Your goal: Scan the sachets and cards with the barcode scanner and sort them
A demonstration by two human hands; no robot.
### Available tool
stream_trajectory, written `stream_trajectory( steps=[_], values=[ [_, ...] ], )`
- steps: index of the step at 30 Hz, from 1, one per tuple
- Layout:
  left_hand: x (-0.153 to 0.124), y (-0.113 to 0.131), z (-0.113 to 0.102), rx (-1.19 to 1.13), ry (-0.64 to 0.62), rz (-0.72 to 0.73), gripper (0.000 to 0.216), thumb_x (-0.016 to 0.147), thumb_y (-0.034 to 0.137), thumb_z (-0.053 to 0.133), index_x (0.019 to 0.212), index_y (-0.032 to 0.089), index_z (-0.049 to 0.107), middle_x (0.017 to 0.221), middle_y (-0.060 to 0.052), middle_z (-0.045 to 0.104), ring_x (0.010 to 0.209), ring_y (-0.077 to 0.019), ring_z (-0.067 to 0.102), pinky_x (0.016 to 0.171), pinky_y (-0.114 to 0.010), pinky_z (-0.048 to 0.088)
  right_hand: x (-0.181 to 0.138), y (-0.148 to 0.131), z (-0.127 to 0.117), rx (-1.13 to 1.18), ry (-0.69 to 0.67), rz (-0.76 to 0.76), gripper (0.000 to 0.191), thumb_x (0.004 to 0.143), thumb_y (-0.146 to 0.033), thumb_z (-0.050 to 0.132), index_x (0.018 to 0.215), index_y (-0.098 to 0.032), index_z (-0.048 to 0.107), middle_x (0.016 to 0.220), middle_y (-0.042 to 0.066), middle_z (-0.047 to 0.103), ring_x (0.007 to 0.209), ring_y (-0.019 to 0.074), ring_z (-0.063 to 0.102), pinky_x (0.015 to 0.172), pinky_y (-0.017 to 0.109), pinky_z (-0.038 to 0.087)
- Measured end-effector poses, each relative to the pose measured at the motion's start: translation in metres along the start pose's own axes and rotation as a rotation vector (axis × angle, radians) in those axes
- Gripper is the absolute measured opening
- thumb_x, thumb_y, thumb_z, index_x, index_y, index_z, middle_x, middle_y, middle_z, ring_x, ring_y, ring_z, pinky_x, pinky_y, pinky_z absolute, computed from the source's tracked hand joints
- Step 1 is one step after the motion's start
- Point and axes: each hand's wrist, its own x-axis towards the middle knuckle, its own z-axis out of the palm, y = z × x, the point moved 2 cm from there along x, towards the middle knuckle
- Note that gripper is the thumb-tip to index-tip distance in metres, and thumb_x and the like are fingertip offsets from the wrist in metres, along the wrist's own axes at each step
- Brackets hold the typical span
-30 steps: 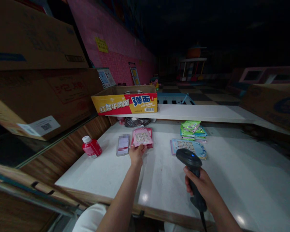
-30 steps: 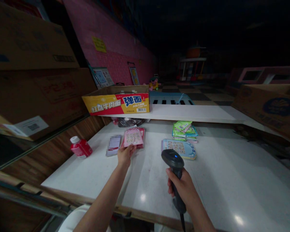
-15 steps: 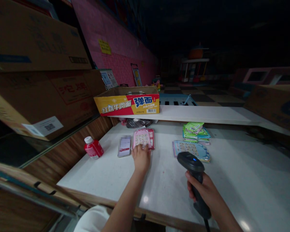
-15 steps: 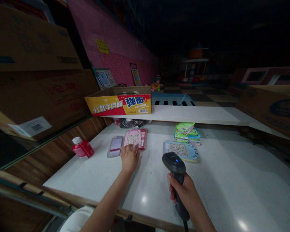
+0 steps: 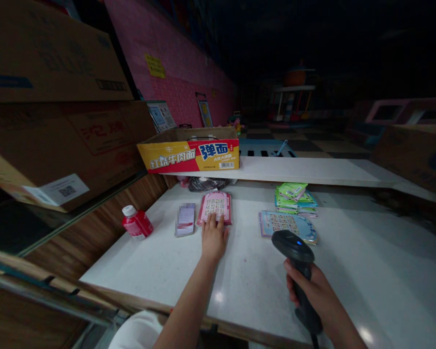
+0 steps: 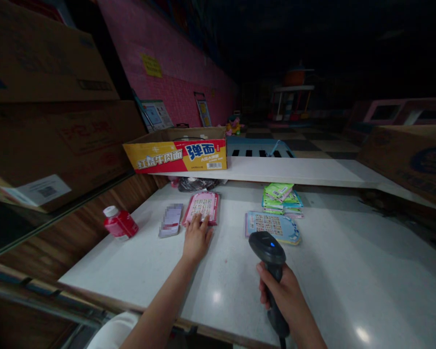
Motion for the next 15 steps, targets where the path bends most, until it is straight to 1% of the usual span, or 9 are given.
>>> stream_trajectory(
  steps=[3,5,7,9,11,12,14,15],
  values=[
    [-0.001,0.001,-0.006,-0.037,0.054,0.021,0.044,0.089,0.026,0.048,0.130,0.013,0.054,0.142,-0.019,0.046,0.138,-0.0350,0.032,0.112,-0.054,0.027,-0.001,-0.002,-0.006,0.022,0.043,-0.023,0.048,0.065,-0.062,0.072,0.075,-0.019,0.054,0.048,-0.004,0.055,0.036,0.0114,0.050,0.034,0.022,0.038],
    [0.000,0.007,-0.010,-0.082,0.089,0.050,0.039,0.088,0.022,0.048,0.125,0.013,0.058,0.136,-0.018,0.050,0.134,-0.0334,0.037,0.110,-0.050,0.032,-0.002,-0.004,-0.012,0.029,0.068,-0.017,0.048,0.064,-0.062,0.073,0.076,-0.019,0.054,0.049,-0.004,0.056,0.037,0.0118,0.051,0.034,0.023,0.039],
    [0.003,0.019,-0.011,-0.149,0.091,0.088,0.035,0.086,0.019,0.049,0.118,0.015,0.061,0.129,-0.016,0.055,0.126,-0.0310,0.045,0.105,-0.047,0.038,-0.003,-0.006,-0.019,0.032,0.090,-0.011,0.048,0.063,-0.062,0.074,0.076,-0.019,0.054,0.049,-0.003,0.056,0.038,0.0124,0.051,0.035,0.023,0.040],
    [0.009,0.039,-0.007,-0.247,0.047,0.120,0.031,0.084,0.018,0.051,0.112,0.017,0.064,0.121,-0.014,0.059,0.115,-0.0281,0.053,0.101,-0.044,0.042,-0.003,-0.009,-0.027,0.043,0.131,-0.023,0.049,0.062,-0.062,0.074,0.075,-0.019,0.054,0.049,-0.003,0.056,0.039,0.0126,0.051,0.035,0.023,0.040],
    [0.018,0.063,0.004,-0.371,-0.039,0.109,0.027,0.083,0.016,0.052,0.106,0.017,0.065,0.110,-0.012,0.063,0.103,-0.0244,0.059,0.095,-0.039,0.046,-0.004,-0.012,-0.034,0.057,0.175,-0.044,0.048,0.063,-0.061,0.074,0.075,-0.019,0.054,0.049,-0.003,0.056,0.039,0.0126,0.051,0.035,0.023,0.039],
    [0.024,0.076,0.011,-0.434,-0.094,0.078,0.025,0.082,0.014,0.053,0.102,0.016,0.066,0.103,-0.011,0.064,0.096,-0.0224,0.061,0.090,-0.036,0.047,-0.004,-0.013,-0.037,0.060,0.188,-0.048,0.047,0.064,-0.060,0.074,0.075,-0.019,0.054,0.050,-0.003,0.056,0.039,0.0127,0.051,0.036,0.023,0.040],
    [0.037,0.098,0.026,-0.532,-0.181,-0.044,0.021,0.078,0.010,0.053,0.094,0.014,0.067,0.094,-0.010,0.066,0.082,-0.0191,0.063,0.080,-0.031,0.048,-0.005,-0.015,-0.043,0.060,0.193,-0.054,0.046,0.065,-0.060,0.073,0.076,-0.019,0.054,0.050,-0.003,0.057,0.040,0.0128,0.052,0.036,0.024,0.040],
    [0.043,0.107,0.032,-0.558,-0.195,-0.102,0.019,0.078,0.008,0.052,0.090,0.015,0.066,0.090,-0.010,0.067,0.082,-0.0188,0.064,0.079,-0.030,0.047,-0.006,-0.016,-0.046,0.057,0.190,-0.053,0.047,0.065,-0.061,0.073,0.076,-0.019,0.054,0.050,-0.003,0.057,0.039,0.0129,0.052,0.036,0.024,0.040]
  ],
)
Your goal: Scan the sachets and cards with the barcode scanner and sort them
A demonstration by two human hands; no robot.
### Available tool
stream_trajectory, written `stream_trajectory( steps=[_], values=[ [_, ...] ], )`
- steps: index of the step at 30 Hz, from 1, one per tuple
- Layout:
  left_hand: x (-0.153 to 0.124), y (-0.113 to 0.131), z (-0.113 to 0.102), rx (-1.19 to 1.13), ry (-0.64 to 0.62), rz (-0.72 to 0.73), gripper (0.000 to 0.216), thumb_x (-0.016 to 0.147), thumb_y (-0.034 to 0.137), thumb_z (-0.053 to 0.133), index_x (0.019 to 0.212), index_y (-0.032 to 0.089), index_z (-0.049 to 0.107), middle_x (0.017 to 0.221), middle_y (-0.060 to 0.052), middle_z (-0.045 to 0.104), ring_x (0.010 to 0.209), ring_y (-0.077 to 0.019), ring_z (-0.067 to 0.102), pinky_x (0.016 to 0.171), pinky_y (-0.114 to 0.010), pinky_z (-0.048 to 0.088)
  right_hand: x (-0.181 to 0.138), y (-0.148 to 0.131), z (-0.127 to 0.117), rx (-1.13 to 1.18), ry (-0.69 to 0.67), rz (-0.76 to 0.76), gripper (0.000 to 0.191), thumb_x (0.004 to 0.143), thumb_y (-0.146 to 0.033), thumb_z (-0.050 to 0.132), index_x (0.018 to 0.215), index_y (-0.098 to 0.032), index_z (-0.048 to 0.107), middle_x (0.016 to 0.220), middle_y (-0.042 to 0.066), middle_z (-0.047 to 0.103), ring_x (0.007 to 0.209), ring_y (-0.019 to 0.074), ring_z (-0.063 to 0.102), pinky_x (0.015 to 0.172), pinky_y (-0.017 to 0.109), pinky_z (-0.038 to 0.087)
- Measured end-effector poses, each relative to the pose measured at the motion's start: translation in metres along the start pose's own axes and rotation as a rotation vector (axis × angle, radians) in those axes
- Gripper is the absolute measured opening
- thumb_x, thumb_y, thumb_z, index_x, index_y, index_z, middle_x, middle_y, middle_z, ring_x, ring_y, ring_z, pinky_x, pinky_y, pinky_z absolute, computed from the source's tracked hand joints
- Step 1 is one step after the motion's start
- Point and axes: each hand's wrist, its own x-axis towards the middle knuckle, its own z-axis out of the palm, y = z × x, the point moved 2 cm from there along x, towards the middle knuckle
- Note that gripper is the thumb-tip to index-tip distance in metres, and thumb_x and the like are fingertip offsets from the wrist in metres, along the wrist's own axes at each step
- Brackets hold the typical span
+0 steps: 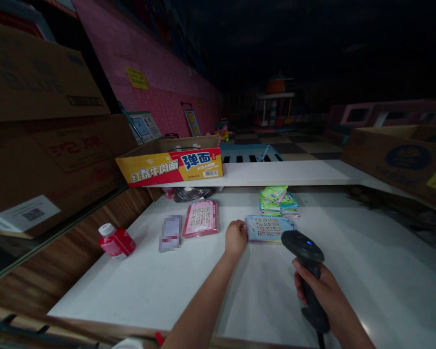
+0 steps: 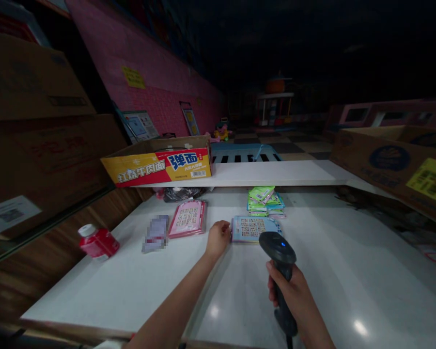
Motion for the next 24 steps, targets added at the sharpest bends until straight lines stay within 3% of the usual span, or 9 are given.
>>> stream_trajectory(
  steps=[4,7,13,16,19,21,24],
  values=[
    [0.018,0.013,0.022,-0.052,0.041,-0.196,0.012,0.079,0.019,0.062,0.090,0.016,0.063,0.085,-0.009,0.067,0.082,-0.0199,0.064,0.075,-0.028,0.045,-0.001,-0.002,-0.010,-0.011,0.016,0.012,0.049,0.063,-0.062,0.073,0.077,-0.019,0.055,0.050,-0.004,0.056,0.040,0.0134,0.052,0.037,0.025,0.041],
    [0.021,0.012,0.024,-0.030,0.037,-0.278,0.037,0.065,0.030,0.079,0.094,0.017,0.059,0.089,-0.009,0.067,0.082,-0.0205,0.065,0.070,-0.026,0.043,-0.003,-0.002,-0.016,-0.021,0.044,0.023,0.049,0.063,-0.063,0.073,0.078,-0.019,0.055,0.049,-0.004,0.056,0.040,0.0136,0.053,0.037,0.025,0.042],
    [0.021,0.001,0.014,-0.088,0.063,-0.289,0.040,0.059,0.022,0.081,0.090,0.019,0.057,0.073,-0.002,0.064,0.075,-0.0198,0.064,0.065,-0.025,0.042,-0.005,-0.004,-0.012,0.008,0.074,-0.001,0.047,0.065,-0.061,0.073,0.075,-0.019,0.054,0.049,-0.003,0.056,0.039,0.0122,0.050,0.036,0.023,0.040],
    [0.023,-0.008,0.007,-0.347,0.093,-0.423,0.035,0.057,0.014,0.079,0.083,0.020,0.058,0.063,0.002,0.060,0.068,-0.0172,0.063,0.061,-0.024,0.043,-0.006,-0.004,-0.008,0.020,0.069,-0.012,0.046,0.064,-0.060,0.073,0.073,-0.019,0.054,0.049,-0.004,0.055,0.038,0.0122,0.050,0.035,0.023,0.039],
    [0.023,-0.017,0.002,-0.672,-0.077,-0.622,0.017,0.063,0.015,0.073,0.071,0.017,0.058,0.052,0.003,0.055,0.052,-0.0146,0.059,0.051,-0.023,0.043,-0.006,-0.003,-0.005,0.028,0.050,-0.017,0.045,0.064,-0.059,0.074,0.072,-0.019,0.054,0.049,-0.004,0.055,0.037,0.0121,0.049,0.034,0.023,0.039],
    [0.021,-0.020,-0.007,-0.762,-0.203,-0.691,0.012,0.065,0.017,0.071,0.064,0.015,0.059,0.049,0.000,0.055,0.045,-0.0135,0.055,0.045,-0.023,0.043,-0.006,-0.003,-0.003,0.030,0.043,-0.015,0.045,0.064,-0.059,0.074,0.072,-0.019,0.055,0.049,-0.004,0.055,0.037,0.0118,0.049,0.034,0.023,0.039],
    [0.013,-0.026,-0.029,-0.844,-0.295,-0.751,0.007,0.067,0.014,0.069,0.064,0.013,0.061,0.054,-0.004,0.062,0.046,-0.0129,0.058,0.046,-0.024,0.050,-0.007,-0.005,0.000,0.018,0.048,-0.013,0.044,0.064,-0.059,0.074,0.073,-0.020,0.055,0.049,-0.004,0.055,0.038,0.0115,0.049,0.035,0.023,0.039]
  ],
)
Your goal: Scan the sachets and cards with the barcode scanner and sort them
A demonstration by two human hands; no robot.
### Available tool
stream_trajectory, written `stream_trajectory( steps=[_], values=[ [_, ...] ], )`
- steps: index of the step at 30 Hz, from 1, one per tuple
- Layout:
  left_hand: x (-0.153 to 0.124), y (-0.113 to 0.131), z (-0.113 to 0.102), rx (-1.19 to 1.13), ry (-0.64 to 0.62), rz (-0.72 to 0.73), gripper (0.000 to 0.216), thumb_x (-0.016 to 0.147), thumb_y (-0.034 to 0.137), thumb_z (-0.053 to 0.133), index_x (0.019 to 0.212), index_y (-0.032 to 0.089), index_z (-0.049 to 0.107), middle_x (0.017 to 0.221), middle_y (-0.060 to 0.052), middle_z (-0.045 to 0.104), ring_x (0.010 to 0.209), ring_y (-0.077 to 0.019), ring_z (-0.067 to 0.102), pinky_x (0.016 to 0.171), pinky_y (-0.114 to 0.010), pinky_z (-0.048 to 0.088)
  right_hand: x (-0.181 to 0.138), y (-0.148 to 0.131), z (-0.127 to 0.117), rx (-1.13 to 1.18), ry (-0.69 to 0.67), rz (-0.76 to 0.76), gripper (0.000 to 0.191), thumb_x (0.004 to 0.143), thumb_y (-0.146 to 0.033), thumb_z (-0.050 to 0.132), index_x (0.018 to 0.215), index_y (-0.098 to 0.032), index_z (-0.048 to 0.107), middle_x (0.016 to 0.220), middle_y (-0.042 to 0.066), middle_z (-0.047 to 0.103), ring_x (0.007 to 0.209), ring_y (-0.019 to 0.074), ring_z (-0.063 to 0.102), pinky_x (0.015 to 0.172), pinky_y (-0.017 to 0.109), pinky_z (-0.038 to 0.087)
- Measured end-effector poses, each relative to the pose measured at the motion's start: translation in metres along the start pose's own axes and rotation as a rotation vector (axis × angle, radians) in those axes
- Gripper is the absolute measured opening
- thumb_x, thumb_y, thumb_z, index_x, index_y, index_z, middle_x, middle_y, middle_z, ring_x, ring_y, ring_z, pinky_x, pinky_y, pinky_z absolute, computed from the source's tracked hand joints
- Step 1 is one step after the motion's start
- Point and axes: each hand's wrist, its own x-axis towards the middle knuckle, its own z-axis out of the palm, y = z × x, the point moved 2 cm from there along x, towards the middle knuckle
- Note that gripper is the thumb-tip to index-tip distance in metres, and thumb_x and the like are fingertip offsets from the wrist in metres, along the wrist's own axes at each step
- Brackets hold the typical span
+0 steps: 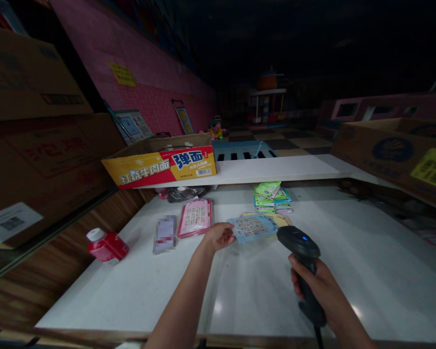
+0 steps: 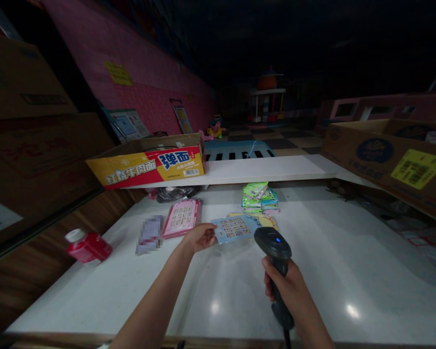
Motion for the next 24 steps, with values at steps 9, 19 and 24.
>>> stream_trajectory(
  steps=[9,19,24],
  values=[
    [-0.035,-0.013,-0.042,-0.372,0.067,0.476,0.033,0.058,0.022,0.082,0.085,0.013,0.066,0.085,-0.007,0.073,0.070,-0.0155,0.069,0.072,-0.030,0.059,0.002,0.000,0.025,-0.014,-0.120,-0.010,0.045,0.066,-0.058,0.073,0.078,-0.019,0.054,0.051,-0.004,0.056,0.038,0.0114,0.051,0.035,0.022,0.039],
    [-0.026,-0.043,-0.063,-0.381,0.347,0.739,0.044,0.059,0.034,0.082,0.092,0.010,0.066,0.085,-0.007,0.073,0.069,-0.0162,0.068,0.073,-0.032,0.058,0.005,0.006,0.083,-0.092,-0.328,0.001,0.044,0.071,-0.059,0.066,0.083,-0.019,0.051,0.049,-0.006,0.056,0.035,0.0111,0.051,0.033,0.020,0.036],
    [-0.024,-0.045,-0.063,-0.376,0.352,0.730,0.041,0.061,0.032,0.079,0.092,0.010,0.066,0.085,-0.008,0.073,0.069,-0.0169,0.069,0.073,-0.033,0.057,0.001,0.014,0.095,-0.129,-0.375,0.026,0.042,0.072,-0.058,0.065,0.079,-0.018,0.052,0.045,-0.006,0.054,0.034,0.0113,0.050,0.032,0.021,0.036]
  ],
)
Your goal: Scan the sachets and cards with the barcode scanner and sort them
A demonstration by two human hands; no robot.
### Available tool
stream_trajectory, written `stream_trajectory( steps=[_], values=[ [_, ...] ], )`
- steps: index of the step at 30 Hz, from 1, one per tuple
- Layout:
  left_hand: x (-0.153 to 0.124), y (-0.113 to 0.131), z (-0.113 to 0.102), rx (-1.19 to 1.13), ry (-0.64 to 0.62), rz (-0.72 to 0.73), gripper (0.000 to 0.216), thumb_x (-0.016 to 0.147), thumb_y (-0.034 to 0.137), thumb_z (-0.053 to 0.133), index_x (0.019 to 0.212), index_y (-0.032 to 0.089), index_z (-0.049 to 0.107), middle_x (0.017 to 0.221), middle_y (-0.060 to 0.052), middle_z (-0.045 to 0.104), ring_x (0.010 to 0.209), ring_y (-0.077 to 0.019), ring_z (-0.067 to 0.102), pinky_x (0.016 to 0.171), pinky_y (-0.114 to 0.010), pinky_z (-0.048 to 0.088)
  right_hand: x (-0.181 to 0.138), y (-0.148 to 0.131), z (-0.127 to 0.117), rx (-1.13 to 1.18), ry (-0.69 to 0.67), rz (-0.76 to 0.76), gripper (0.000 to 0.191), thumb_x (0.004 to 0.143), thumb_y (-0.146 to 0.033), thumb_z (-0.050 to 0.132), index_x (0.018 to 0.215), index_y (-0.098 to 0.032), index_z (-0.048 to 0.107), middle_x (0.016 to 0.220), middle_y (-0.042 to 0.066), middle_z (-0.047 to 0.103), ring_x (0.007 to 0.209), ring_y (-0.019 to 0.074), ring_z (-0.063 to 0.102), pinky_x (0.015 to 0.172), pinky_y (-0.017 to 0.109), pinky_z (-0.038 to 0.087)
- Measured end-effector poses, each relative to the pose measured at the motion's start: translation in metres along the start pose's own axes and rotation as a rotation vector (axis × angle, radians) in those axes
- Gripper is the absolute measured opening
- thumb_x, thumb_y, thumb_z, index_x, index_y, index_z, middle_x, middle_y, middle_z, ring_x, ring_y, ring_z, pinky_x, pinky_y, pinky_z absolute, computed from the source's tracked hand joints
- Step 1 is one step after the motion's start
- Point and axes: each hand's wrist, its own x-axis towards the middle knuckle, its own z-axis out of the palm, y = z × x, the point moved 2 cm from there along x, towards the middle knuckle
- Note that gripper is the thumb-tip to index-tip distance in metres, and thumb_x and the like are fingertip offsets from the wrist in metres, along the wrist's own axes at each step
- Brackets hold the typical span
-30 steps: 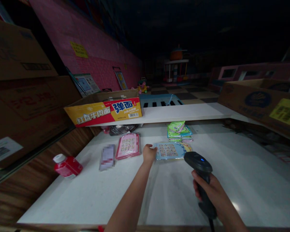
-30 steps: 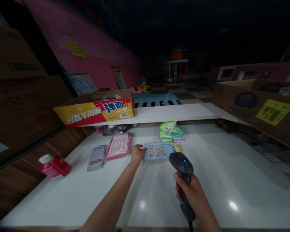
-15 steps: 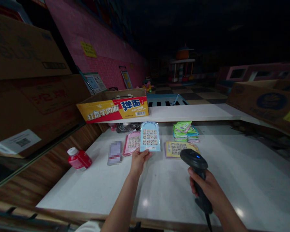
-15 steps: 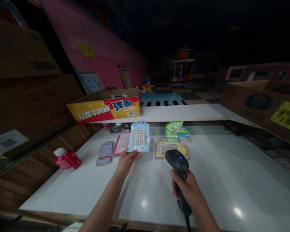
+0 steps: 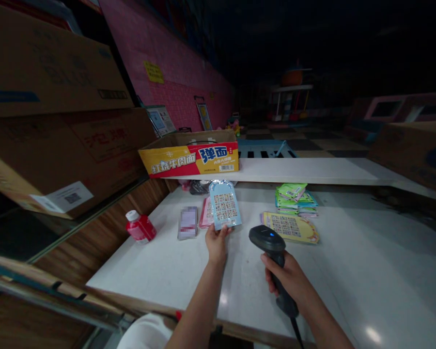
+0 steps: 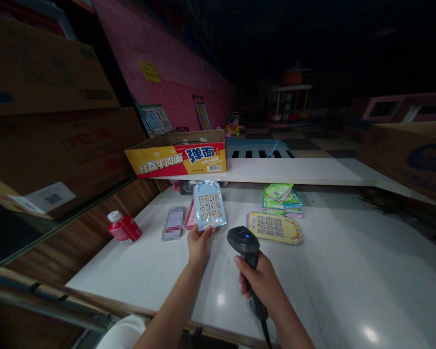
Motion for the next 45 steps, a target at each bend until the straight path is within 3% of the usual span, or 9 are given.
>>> stream_trajectory(
  steps=[11,26,36,41,45],
  values=[
    [0.000,0.000,-0.001,0.111,0.045,-0.007,0.034,0.068,0.025,0.070,0.098,0.010,0.066,0.087,-0.009,0.073,0.074,-0.0202,0.071,0.078,-0.038,0.058,-0.001,-0.004,0.001,-0.007,0.016,0.000,0.039,0.070,-0.054,0.068,0.075,-0.019,0.052,0.042,-0.006,0.052,0.033,0.0113,0.048,0.032,0.022,0.036],
    [-0.001,0.006,0.000,-0.104,0.009,0.036,0.043,0.064,0.036,0.080,0.095,0.010,0.065,0.086,-0.009,0.073,0.068,-0.0167,0.069,0.068,-0.029,0.056,0.001,0.002,0.004,0.032,0.023,0.008,0.044,0.070,-0.059,0.067,0.080,-0.019,0.052,0.048,-0.006,0.054,0.036,0.0117,0.051,0.033,0.022,0.038],
    [0.001,0.005,-0.004,-0.147,0.127,-0.004,0.040,0.064,0.046,0.077,0.074,0.014,0.055,0.065,0.000,0.065,0.061,-0.0143,0.066,0.065,-0.032,0.057,-0.002,0.003,0.000,0.026,0.023,0.005,0.045,0.068,-0.059,0.069,0.081,-0.019,0.052,0.049,-0.005,0.055,0.036,0.0119,0.051,0.034,0.022,0.038],
    [-0.001,0.004,-0.006,0.035,0.229,0.094,0.040,0.071,0.052,0.069,0.071,0.018,0.048,0.054,0.005,0.055,0.043,-0.0084,0.048,0.046,-0.021,0.042,-0.005,0.004,0.000,0.031,0.030,0.005,0.044,0.069,-0.057,0.069,0.083,-0.019,0.051,0.050,-0.005,0.056,0.037,0.0113,0.051,0.035,0.022,0.038],
    [-0.008,0.022,-0.009,0.480,0.273,0.319,0.030,0.083,0.044,0.059,0.069,0.018,0.053,0.059,0.002,0.054,0.055,-0.0122,0.050,0.057,-0.025,0.042,-0.008,0.003,-0.004,0.034,0.027,-0.003,0.044,0.070,-0.058,0.069,0.082,-0.019,0.052,0.050,-0.005,0.056,0.037,0.0113,0.051,0.035,0.022,0.038]
  ],
)
